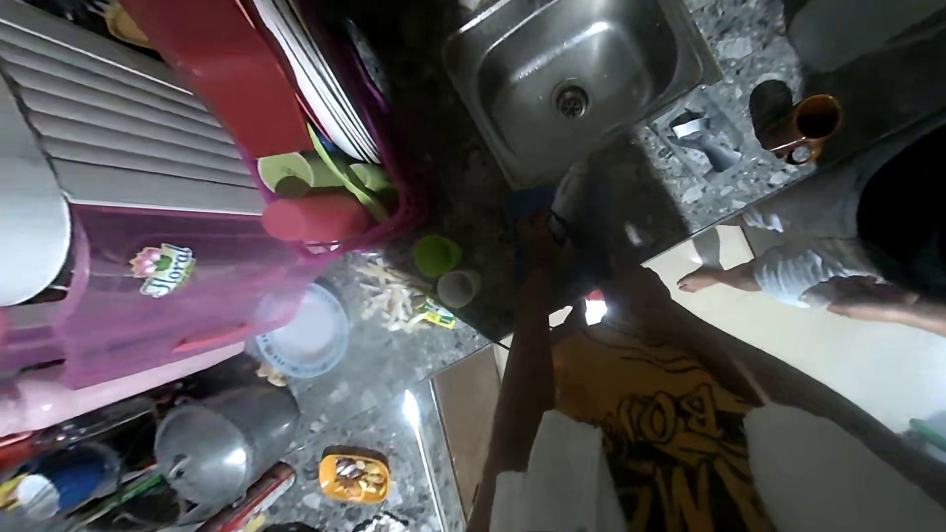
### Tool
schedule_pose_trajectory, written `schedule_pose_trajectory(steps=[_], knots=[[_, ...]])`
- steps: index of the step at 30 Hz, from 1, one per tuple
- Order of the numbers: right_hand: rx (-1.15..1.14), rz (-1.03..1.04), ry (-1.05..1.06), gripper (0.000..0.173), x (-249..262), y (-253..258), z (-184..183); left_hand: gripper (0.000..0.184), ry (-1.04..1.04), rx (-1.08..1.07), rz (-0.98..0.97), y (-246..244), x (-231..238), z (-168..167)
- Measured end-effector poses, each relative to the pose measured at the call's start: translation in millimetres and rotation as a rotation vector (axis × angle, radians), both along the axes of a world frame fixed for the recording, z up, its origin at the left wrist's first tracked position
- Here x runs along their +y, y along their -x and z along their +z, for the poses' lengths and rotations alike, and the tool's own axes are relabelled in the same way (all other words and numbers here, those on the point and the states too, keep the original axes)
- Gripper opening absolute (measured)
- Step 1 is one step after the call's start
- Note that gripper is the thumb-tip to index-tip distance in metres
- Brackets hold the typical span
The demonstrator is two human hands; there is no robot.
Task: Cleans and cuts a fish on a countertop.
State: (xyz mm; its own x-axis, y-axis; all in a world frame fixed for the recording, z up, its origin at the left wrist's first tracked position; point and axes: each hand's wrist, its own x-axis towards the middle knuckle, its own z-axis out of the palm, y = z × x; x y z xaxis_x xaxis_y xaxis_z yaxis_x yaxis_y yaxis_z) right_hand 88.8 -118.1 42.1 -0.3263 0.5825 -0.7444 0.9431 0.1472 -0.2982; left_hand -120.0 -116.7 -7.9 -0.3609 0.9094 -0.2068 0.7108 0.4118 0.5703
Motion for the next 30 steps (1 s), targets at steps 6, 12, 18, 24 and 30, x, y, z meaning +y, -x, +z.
schedule_pose_trajectory(steps=[6,12,18,24,30], knots=[[-0.168,-0.025,0.119,0.044,-10.0,-31.6,46.0,0.060,0.099,-0.133,-0.049,1.5,-4.3,20.1],[-0.150,0.013,0.080,0.041,-11.1,-35.8,43.3,0.065,0.082,-0.273,0.013,4.1,-5.6,12.6],[-0.076,-0.001,0.025,0.040,-5.2,-20.9,40.9,0.050,0.132,-0.256,0.030,6.8,-3.2,13.7],[-0.054,0.027,0.007,0.050,15.2,10.3,29.3,0.053,0.177,-0.267,0.087,4.8,-2.7,20.2],[-0.029,0.044,-0.013,0.051,28.1,29.3,7.4,0.050,-0.016,-0.268,0.118,1.2,-10.7,-2.1]])
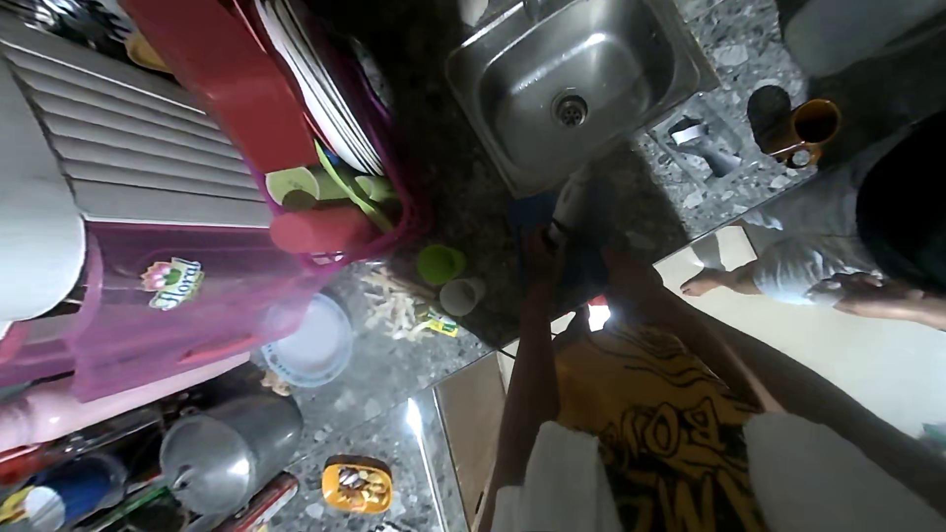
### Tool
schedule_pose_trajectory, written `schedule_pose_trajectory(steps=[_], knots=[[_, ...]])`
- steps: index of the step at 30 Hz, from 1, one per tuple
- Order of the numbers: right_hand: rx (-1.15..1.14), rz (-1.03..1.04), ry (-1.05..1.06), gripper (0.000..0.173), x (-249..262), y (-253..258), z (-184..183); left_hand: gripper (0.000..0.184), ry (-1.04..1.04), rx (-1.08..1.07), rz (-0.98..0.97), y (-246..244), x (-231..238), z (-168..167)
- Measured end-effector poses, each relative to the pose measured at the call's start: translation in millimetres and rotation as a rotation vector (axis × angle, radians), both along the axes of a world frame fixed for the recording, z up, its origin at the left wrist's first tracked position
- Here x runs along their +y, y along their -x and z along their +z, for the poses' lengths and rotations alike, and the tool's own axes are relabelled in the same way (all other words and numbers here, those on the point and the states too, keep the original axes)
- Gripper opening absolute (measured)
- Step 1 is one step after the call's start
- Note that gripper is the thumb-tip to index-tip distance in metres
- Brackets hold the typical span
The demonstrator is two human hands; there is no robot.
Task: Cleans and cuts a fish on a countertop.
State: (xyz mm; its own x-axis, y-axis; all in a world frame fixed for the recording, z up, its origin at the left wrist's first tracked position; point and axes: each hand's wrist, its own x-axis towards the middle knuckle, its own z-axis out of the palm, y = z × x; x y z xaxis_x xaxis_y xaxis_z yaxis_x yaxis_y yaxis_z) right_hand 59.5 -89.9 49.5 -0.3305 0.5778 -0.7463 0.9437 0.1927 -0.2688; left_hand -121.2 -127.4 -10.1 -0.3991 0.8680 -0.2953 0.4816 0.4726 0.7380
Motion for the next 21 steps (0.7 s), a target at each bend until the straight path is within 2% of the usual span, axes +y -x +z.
schedule_pose_trajectory(steps=[4,6,9,12,15,17,21], knots=[[0.017,-0.031,0.029,0.057,-14.8,-24.6,-7.4,0.046,-0.025,0.005,0.021,-1.2,-0.6,-7.1],[0.027,-0.034,0.023,0.058,-9.6,-20.2,-10.2,0.045,-0.050,0.023,0.020,-2.4,-0.6,-8.4],[0.035,-0.027,0.029,0.060,-15.0,-15.5,-21.9,0.049,0.008,0.054,-0.008,-6.5,-12.4,6.0],[0.006,-0.071,0.088,0.063,-27.6,-44.6,-4.4,0.051,0.032,0.007,-0.014,-4.8,-7.7,13.6],[0.031,-0.046,0.033,0.054,-22.2,-26.3,-15.3,0.054,0.064,-0.016,-0.011,-5.8,-14.2,12.1],[0.044,-0.003,-0.001,0.060,-14.6,-14.9,-27.8,0.055,0.065,-0.025,-0.003,-7.6,-12.6,16.0],[0.023,-0.031,0.079,0.061,-20.7,-48.9,-8.3,0.049,0.029,-0.017,0.002,-4.5,-2.4,10.5]])
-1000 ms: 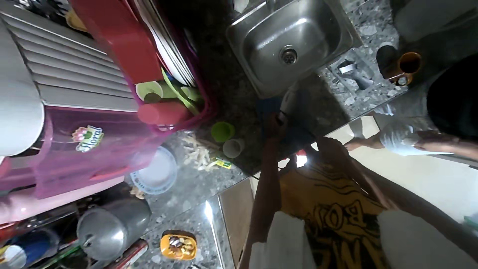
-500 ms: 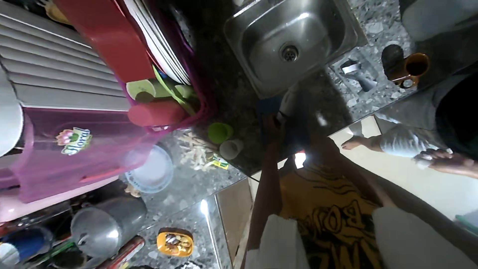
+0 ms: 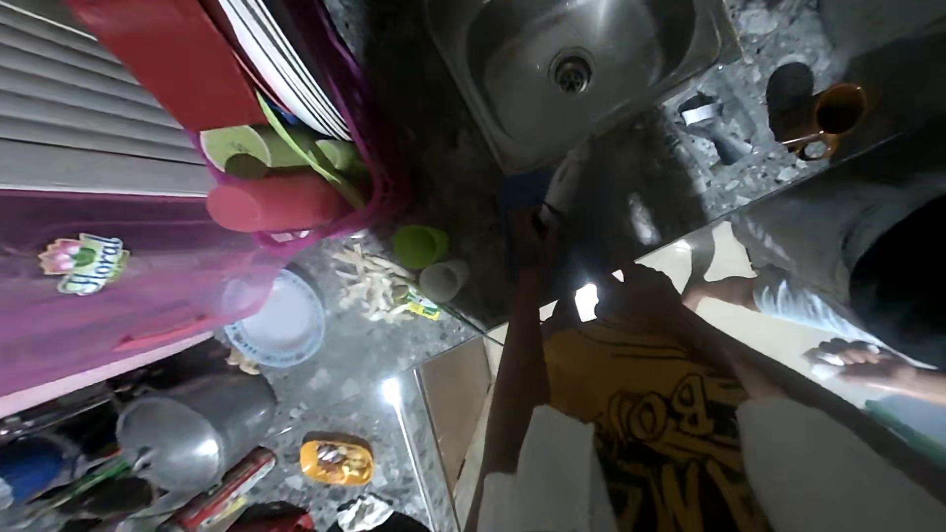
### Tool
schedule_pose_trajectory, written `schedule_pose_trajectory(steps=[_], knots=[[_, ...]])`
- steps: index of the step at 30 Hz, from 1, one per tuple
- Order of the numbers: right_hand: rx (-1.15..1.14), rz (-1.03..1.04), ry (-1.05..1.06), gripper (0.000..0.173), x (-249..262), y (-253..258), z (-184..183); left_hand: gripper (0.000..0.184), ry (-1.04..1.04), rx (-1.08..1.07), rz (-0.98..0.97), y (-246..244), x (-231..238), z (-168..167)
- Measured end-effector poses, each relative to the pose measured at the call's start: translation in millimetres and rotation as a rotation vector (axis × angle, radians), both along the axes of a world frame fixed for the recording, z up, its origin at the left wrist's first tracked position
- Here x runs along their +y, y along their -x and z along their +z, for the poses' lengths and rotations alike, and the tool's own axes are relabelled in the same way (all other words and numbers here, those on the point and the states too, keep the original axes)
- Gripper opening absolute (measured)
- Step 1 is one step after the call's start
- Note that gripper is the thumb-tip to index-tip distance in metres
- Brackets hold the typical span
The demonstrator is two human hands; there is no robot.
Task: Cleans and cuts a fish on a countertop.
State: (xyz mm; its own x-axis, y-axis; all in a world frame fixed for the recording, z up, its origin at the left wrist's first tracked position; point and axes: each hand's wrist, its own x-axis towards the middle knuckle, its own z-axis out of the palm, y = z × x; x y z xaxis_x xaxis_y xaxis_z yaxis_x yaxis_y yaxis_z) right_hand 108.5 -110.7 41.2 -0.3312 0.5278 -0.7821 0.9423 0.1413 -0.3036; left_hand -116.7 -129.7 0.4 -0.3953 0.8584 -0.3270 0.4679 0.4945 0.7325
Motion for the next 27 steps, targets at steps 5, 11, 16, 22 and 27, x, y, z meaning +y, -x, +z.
schedule_pose_trajectory(steps=[5,11,16,22,27], knots=[[0.012,0.000,-0.051,0.057,12.0,43.5,-15.4,0.051,-0.028,0.062,-0.062,2.4,2.5,-10.1],[-0.023,-0.043,0.017,0.060,-3.2,-9.7,8.4,0.052,-0.018,0.000,-0.047,-8.1,-12.9,2.4],[-0.101,-0.016,0.037,0.046,-5.0,-13.2,30.3,0.053,-0.078,0.008,-0.069,0.7,-16.6,-3.2],[-0.053,0.011,-0.018,0.050,-5.3,-3.2,14.6,0.054,-0.015,-0.038,-0.091,2.0,-10.0,-10.6],[-0.014,0.023,-0.053,0.054,16.0,35.5,-1.0,0.048,0.017,-0.041,-0.082,1.1,-11.4,-10.3]])
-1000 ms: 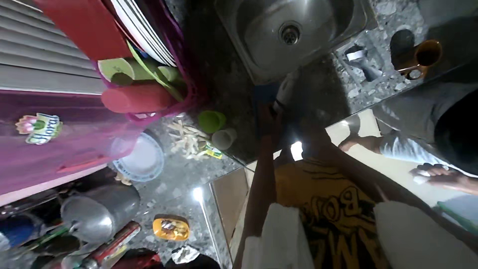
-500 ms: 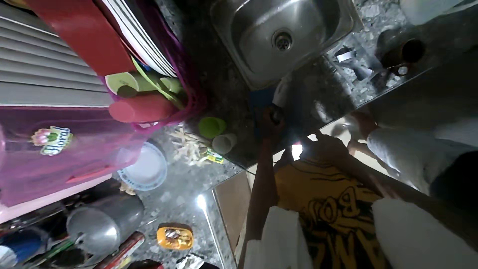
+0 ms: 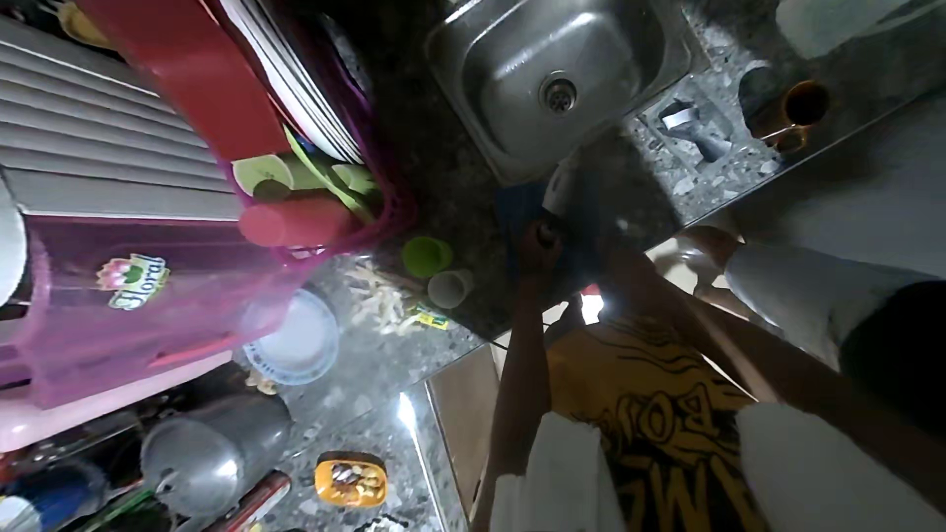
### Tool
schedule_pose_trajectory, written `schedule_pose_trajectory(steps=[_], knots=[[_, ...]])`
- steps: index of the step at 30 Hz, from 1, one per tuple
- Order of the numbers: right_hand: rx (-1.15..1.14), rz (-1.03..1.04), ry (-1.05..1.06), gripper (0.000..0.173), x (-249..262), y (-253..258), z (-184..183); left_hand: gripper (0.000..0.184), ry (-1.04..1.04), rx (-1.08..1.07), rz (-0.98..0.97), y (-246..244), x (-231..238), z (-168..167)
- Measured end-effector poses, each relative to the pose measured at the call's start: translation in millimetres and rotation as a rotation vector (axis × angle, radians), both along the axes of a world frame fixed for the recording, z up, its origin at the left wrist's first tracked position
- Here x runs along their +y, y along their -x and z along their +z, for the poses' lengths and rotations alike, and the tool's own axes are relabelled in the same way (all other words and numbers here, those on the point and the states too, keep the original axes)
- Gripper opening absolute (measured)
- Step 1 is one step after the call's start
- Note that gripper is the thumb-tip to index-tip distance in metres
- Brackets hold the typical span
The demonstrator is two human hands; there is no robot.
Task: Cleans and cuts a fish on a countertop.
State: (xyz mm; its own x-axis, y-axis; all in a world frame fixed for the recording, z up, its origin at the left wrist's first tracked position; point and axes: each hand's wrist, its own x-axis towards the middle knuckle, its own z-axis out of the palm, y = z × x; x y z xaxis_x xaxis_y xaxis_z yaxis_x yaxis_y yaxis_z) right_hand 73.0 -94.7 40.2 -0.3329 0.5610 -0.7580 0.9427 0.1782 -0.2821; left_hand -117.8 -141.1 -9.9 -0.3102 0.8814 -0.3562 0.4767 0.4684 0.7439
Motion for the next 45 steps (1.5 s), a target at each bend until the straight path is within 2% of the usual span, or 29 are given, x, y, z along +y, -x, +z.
schedule_pose_trajectory(steps=[2,5,7,9,11,14,18,21,23,25,26,28,30,33,39,43,45], knots=[[0.010,-0.009,0.007,0.055,1.1,-1.8,-4.1,0.050,0.013,0.004,0.010,-2.0,-3.0,2.6],[0.056,-0.029,-0.024,0.049,-15.4,-22.7,-9.3,0.049,-0.021,0.008,0.011,-2.4,-2.8,7.9],[0.038,-0.013,-0.042,0.048,-7.7,-6.9,-10.8,0.047,-0.039,0.013,0.019,-2.8,3.7,6.3],[0.028,0.006,-0.068,0.052,-3.1,11.8,-18.2,0.048,0.009,-0.005,0.027,-6.1,-0.4,11.0],[0.046,0.000,-0.084,0.056,-7.8,3.6,-20.7,0.044,-0.017,-0.002,0.041,-5.9,-1.1,10.1],[0.005,-0.004,-0.011,0.068,-13.9,-23.9,7.0,0.046,-0.020,-0.017,0.028,-2.3,3.3,8.5],[-0.002,-0.049,0.017,0.051,-1.1,12.0,-6.7,0.051,0.175,-0.135,0.037,-5.0,-18.3,10.7],[0.004,-0.037,-0.017,0.055,-9.0,-2.4,-5.4,0.047,0.049,-0.068,0.023,-1.3,-12.5,9.8],[-0.013,0.007,0.009,0.054,-11.9,-23.9,12.2,0.050,0.162,-0.111,0.025,-1.4,-14.2,21.7],[0.002,0.006,0.010,0.047,-8.3,-18.0,12.7,0.048,0.067,-0.092,0.015,-2.6,-11.8,16.7],[0.011,-0.018,0.003,0.046,-7.0,-7.9,1.7,0.047,0.022,-0.093,0.016,-3.6,-12.8,14.3],[0.017,-0.038,-0.020,0.050,2.2,10.4,-14.5,0.044,0.112,-0.108,0.022,-4.1,-17.0,20.2],[0.019,-0.014,-0.017,0.051,-3.2,1.0,-8.9,0.043,0.301,-0.146,0.074,-3.7,-28.6,31.7],[-0.001,0.011,0.007,0.046,-13.7,-29.3,15.1,0.049,0.220,-0.103,0.032,-1.7,-23.6,20.6],[0.009,-0.023,-0.016,0.055,-0.8,9.1,-19.8,0.047,-0.004,-0.070,-0.046,0.0,-16.6,5.5],[-0.039,0.056,0.020,0.047,-6.8,-23.0,13.0,0.046,-0.029,-0.096,-0.027,1.5,-11.6,5.2],[-0.011,0.007,0.028,0.045,-4.5,-12.0,7.5,0.045,-0.053,-0.090,-0.031,0.8,-11.4,6.1]])
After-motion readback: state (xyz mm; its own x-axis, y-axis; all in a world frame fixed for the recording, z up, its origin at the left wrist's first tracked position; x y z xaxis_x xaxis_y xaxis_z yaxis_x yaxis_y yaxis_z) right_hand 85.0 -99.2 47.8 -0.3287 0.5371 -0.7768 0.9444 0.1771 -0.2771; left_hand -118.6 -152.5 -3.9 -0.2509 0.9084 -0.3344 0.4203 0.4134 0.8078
